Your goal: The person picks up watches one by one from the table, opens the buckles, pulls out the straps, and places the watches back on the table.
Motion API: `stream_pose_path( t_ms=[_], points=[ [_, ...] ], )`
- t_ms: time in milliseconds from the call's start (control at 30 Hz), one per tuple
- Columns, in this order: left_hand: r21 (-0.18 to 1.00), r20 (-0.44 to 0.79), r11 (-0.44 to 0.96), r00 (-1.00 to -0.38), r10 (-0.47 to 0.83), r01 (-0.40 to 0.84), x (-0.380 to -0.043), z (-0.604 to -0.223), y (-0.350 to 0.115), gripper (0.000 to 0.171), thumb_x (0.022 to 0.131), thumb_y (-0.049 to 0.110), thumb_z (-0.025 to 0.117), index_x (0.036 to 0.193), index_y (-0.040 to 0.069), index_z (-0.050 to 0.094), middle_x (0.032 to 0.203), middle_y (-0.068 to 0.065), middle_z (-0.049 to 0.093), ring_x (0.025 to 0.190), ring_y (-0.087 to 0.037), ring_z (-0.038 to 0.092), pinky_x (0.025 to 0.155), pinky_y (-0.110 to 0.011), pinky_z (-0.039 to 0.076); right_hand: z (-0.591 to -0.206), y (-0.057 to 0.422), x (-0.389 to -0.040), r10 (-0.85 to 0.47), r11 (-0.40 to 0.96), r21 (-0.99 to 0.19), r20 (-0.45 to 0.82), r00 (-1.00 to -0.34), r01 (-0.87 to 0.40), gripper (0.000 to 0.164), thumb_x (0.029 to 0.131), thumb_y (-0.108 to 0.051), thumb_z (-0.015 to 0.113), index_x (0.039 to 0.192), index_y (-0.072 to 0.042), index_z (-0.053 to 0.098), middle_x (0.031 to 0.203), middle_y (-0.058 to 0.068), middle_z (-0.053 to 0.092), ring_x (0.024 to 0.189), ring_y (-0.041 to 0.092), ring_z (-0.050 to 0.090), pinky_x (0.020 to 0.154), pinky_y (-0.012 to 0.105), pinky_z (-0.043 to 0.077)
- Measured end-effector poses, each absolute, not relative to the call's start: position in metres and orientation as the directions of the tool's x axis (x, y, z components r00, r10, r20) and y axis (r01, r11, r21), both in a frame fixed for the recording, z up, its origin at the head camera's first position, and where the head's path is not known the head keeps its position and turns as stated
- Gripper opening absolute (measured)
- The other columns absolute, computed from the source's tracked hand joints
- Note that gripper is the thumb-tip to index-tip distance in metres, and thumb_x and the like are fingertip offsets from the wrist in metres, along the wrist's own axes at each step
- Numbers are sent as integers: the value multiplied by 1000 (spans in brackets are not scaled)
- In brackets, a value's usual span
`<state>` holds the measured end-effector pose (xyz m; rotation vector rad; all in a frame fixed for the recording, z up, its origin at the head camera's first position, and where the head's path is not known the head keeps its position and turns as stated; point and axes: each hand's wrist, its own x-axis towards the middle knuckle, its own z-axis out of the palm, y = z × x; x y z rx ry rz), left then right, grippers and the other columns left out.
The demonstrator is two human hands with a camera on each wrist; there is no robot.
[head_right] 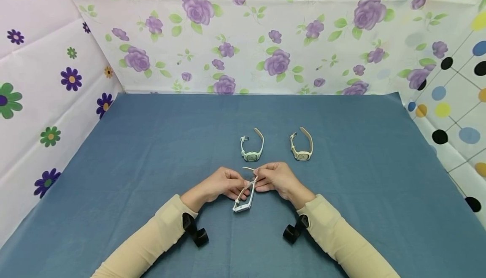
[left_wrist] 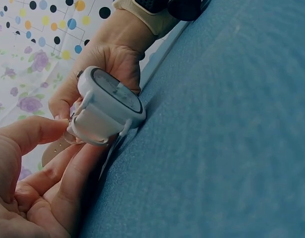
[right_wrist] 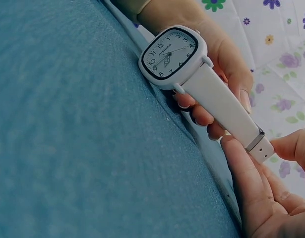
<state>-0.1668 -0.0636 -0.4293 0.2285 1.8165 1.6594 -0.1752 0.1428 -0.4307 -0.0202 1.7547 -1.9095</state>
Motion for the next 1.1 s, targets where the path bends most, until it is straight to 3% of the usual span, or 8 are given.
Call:
stream_pose_path(
  t_ms=[367, 633, 1100],
  points=[
    [961, -276, 138, -787, 551, -240, -168, -434, -64, 22, 88, 8, 65, 104, -6, 66, 93, -17, 72, 76, -14, 70, 73, -33, 60, -434, 144, -177, -425, 34, -931, -343, -838, 364, 21, 91, -6, 56, 107, 7, 64, 79, 2, 71, 66, 11, 68, 67, 27, 60],
    [954, -298, 152, -764, 572, -258, -167, -429, -64, 19, 90, 10, 64, 106, -2, 63, 89, -4, 70, 76, -12, 67, 72, -33, 60, -435, 145, -178, -446, 26, -942, -310, -840, 333, 17, 93, -8, 57, 103, 2, 67, 81, 2, 71, 73, 12, 69, 71, 26, 60],
    [930, -367, 242, -701, 612, -276, -169, -422, -65, 27, 92, 5, 57, 115, -10, 60, 84, -2, 64, 71, -8, 62, 67, -26, 58, -435, 142, -177, -438, 38, -945, -308, -845, 324, 20, 91, -7, 60, 105, 7, 66, 80, 1, 71, 72, 11, 68, 70, 25, 60]
  ],
)
